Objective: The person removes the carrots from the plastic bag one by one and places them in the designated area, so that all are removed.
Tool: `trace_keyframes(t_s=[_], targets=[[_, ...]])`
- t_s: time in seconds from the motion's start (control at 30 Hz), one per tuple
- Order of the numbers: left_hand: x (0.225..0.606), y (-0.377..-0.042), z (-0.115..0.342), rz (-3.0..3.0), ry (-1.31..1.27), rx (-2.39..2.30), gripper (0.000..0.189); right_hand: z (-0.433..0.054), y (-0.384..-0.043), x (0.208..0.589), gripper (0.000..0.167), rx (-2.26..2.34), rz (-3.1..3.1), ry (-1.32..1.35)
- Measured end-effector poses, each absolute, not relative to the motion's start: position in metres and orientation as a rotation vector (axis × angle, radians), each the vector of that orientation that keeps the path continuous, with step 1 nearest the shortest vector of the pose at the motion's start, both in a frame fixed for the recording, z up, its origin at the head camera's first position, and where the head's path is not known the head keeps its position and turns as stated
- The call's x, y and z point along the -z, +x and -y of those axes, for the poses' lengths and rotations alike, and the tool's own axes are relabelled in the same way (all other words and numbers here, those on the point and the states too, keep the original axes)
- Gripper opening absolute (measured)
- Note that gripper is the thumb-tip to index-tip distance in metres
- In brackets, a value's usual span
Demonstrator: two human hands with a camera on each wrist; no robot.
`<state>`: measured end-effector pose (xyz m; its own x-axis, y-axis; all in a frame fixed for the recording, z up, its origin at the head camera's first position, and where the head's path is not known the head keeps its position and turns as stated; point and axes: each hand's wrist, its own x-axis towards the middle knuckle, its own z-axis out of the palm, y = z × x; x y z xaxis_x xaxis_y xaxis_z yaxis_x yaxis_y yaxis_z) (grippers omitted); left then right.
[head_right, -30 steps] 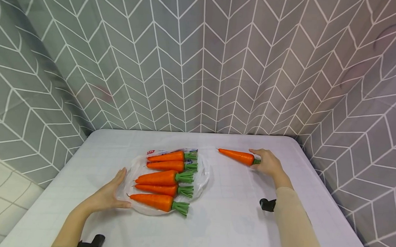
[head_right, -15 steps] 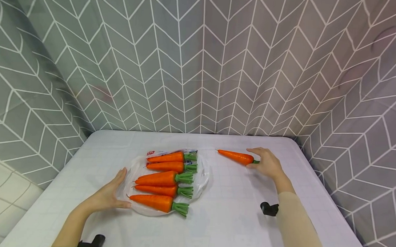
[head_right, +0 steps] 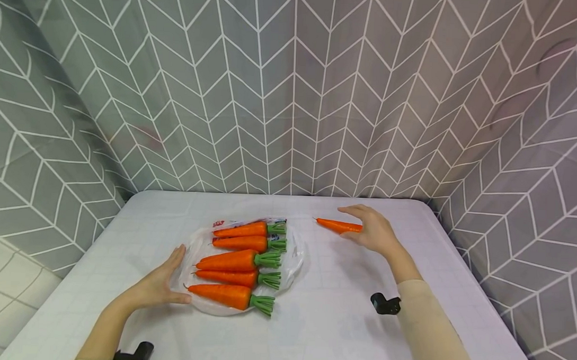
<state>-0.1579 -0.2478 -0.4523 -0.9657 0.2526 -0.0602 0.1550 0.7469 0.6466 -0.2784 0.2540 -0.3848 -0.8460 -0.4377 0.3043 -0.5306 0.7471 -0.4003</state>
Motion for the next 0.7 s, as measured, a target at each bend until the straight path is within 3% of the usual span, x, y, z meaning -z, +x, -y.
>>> trace_keyframes(t_s=[0.7], targets=[[0.456, -0.159, 0.250, -2.799, 0.310, -0.995, 0.130, -0.203, -0.263, 0.363, 0.060, -0.776, 2.561, 1.086]])
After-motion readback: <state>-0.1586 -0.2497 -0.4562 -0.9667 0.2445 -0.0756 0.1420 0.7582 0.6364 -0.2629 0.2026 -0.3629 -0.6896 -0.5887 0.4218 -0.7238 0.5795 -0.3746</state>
